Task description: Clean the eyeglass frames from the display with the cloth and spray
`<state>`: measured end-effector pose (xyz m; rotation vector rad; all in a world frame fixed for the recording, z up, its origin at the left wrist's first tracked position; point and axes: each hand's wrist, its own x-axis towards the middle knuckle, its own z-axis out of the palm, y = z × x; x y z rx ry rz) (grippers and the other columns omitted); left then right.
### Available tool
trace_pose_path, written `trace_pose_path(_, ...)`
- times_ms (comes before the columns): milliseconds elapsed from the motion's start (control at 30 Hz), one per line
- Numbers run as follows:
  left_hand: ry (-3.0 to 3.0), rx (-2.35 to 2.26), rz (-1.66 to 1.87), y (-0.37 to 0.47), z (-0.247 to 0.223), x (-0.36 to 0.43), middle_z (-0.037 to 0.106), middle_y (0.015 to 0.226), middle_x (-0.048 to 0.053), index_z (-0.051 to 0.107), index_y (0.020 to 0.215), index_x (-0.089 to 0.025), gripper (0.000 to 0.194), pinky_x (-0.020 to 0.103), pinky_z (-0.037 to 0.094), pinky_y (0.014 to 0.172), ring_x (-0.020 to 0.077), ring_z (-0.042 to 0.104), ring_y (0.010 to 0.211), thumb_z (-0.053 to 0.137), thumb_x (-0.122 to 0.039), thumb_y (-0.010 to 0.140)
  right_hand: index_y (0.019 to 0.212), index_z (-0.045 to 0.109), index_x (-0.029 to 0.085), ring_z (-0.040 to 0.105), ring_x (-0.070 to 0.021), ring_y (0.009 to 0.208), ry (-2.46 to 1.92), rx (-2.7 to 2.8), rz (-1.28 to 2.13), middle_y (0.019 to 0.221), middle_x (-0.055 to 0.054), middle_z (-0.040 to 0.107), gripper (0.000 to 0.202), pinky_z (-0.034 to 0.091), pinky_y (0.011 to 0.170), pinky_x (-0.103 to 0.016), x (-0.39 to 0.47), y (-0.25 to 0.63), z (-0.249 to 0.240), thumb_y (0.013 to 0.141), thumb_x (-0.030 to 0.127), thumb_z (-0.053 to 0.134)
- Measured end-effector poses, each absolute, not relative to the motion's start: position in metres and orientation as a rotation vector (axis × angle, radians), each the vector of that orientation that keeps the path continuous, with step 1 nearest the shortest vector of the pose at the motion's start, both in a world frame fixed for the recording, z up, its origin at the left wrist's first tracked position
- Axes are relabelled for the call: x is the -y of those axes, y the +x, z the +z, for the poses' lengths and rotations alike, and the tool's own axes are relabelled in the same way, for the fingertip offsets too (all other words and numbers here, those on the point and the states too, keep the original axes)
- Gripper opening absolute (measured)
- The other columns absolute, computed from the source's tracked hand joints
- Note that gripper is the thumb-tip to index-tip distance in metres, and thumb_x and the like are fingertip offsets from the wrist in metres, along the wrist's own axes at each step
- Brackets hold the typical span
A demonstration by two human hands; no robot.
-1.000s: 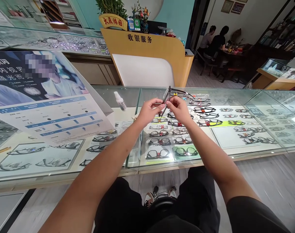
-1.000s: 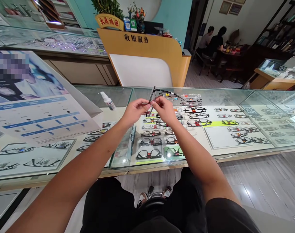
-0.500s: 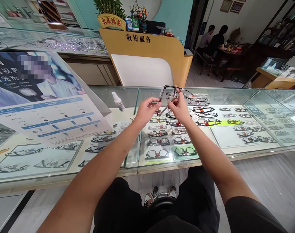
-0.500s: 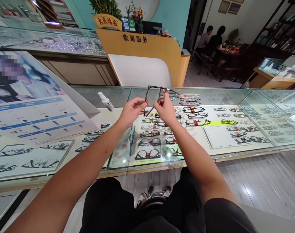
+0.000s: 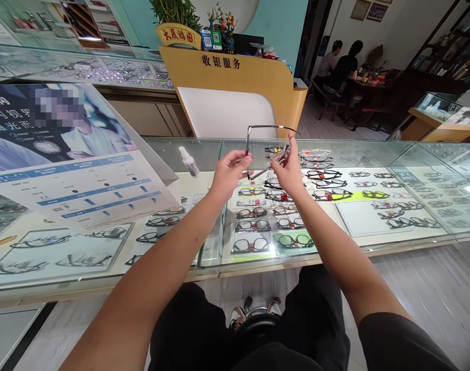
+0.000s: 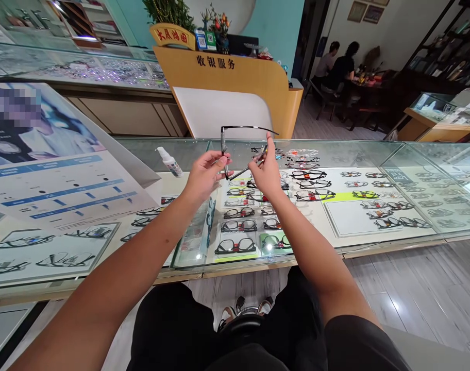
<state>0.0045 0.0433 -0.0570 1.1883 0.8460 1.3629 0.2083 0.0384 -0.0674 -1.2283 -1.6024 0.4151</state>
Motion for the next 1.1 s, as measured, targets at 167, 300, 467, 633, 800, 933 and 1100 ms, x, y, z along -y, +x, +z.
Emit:
trace_pose_path(167,1.148,-0.843,1.416,0.002,-0.059,-0.048,0.075,0.131,0.008,0.073,0.101,-0.025,0.064,0.038,0.071,0.091,0.0271,0.071,0.127,0.103,-0.068,0.065,0.175,0.031,0.027,0.056,-0.0181,0.068,-1.284,1.391,0.517,0.104,-0.003,0.070,0.089,0.052,0.073,-0.038,-0.037,0.208,-0.065,0.092,0.026,0.063)
trace_pose_path(300,1.108,-0.844,1.499,-0.002,-0.057,-0.051,0.074,0.131,0.006,0.071,0.103,-0.027,0.058,0.035,0.072,0.088,0.0246,0.071,0.126,0.101,-0.065,0.072,0.154,0.053,0.026,0.061,-0.0217,0.076,-1.426,1.429,0.538,0.105,-0.005,0.071,0.062,0.053,0.080,-0.041,-0.038,0.209,-0.065,0.094,0.038,0.068)
trace_pose_path(467,1.056,-0.857,1.572,-0.007,-0.052,-0.054,0.073,0.130,0.006,0.069,0.106,-0.027,0.060,0.032,0.071,0.086,0.0229,0.071,0.122,0.100,-0.066,0.073,0.147,0.059,0.023,0.068,-0.0278,0.094,-1.549,1.460,0.580,0.117,-0.011,0.070,0.061,0.057,0.092,-0.049,-0.038,0.206,-0.068,0.097,0.058,0.069)
trace_pose_path(633,1.139,-0.877,1.504,-0.008,-0.050,-0.053,0.074,0.124,0.007,0.073,0.100,-0.025,0.061,0.036,0.072,0.087,0.0246,0.070,0.120,0.104,-0.064,0.066,0.153,0.061,0.028,0.059,-0.0425,0.135,-1.532,1.509,0.157,0.153,-0.021,0.053,0.066,0.050,0.115,-0.066,-0.034,0.206,-0.067,0.095,0.057,0.073)
trace_pose_path(800,1.198,-0.827,1.401,-0.005,-0.052,-0.049,0.075,0.124,0.006,0.076,0.099,-0.025,0.054,0.038,0.070,0.096,0.0220,0.070,0.116,0.105,-0.057,0.067,0.148,0.069,0.031,0.052,-0.0416,0.144,-1.345,1.704,0.059,0.147,-0.018,0.060,0.053,0.042,0.128,-0.066,-0.022,0.200,-0.058,0.101,0.056,0.069)
trace_pose_path(933,1.194,-0.730,1.266,0.000,-0.056,-0.045,0.075,0.119,0.005,0.077,0.102,-0.025,0.053,0.037,0.066,0.100,0.0192,0.072,0.110,0.106,-0.052,0.067,0.150,0.070,0.028,0.055,-0.0405,0.146,-1.210,1.889,0.133,0.152,-0.018,0.064,0.053,0.043,0.130,-0.064,-0.016,0.189,-0.059,0.104,0.054,0.067)
trace_pose_path(1100,1.197,-0.659,1.181,0.005,-0.057,-0.039,0.071,0.124,0.003,0.071,0.103,-0.025,0.056,0.034,0.065,0.098,0.0143,0.071,0.102,0.104,-0.057,0.069,0.146,0.070,0.028,0.062,-0.0368,0.147,-1.035,1.991,0.180,0.153,-0.015,0.072,0.042,0.043,0.131,-0.063,-0.017,0.187,-0.063,0.109,0.044,0.057)
